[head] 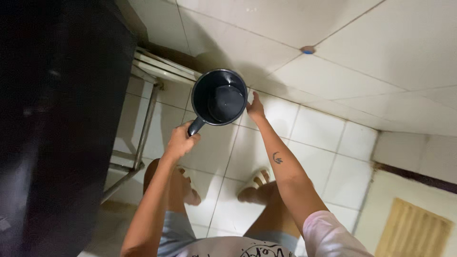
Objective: The person moves a bucket, pours liquid from a pump bottle into a tub of water, and opens a packet of detergent.
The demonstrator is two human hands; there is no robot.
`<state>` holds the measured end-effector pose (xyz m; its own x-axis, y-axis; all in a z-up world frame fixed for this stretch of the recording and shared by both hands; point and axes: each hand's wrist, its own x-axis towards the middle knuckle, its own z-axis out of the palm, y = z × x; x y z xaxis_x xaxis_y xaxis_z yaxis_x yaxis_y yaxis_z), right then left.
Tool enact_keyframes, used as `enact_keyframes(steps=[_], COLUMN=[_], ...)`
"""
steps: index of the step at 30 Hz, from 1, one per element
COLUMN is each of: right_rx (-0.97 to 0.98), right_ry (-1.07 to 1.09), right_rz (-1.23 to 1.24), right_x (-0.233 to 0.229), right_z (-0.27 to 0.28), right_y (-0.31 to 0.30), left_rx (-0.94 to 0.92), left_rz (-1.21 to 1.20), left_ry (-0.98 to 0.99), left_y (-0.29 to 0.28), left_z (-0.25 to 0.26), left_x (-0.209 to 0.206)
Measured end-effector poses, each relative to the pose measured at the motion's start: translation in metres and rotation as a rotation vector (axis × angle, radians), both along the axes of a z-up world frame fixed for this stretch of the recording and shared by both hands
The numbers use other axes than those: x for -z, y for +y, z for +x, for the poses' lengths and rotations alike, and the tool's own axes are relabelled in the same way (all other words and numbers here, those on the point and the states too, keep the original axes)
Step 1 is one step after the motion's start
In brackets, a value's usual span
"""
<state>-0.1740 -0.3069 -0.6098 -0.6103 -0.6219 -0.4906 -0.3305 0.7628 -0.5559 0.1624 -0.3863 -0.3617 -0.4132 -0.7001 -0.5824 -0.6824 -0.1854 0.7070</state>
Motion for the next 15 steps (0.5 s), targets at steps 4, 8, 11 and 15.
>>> enact_keyframes(steps=[4, 8, 11, 15], right_rx=[-0.007, -0.11, -0.049, -0.219], right_ry=[0.039, 0.019, 0.01, 0.32], right_rz=[-0.215, -0.416, -0.454, -0.359], right_x=[0.051, 0.116, 0.161, 0.155], right_z=[0.006, 0.034, 0.06, 0.065], right_y=[-0.018, -0.041, -0.063, -0.07], left_rx=[0.01, -0.036, 0.01, 0.014], left_rz=[-0.087, 0.024, -0.116, -0.083], left_ry=[0.082, 0.082, 0.072, 0.105], left_y=[-0.018, -0.032, -0.04, -0.049], left_z=[-0.004, 0.001, 0.006, 0.015], left_x=[0.023, 0.048, 0.068, 0.087])
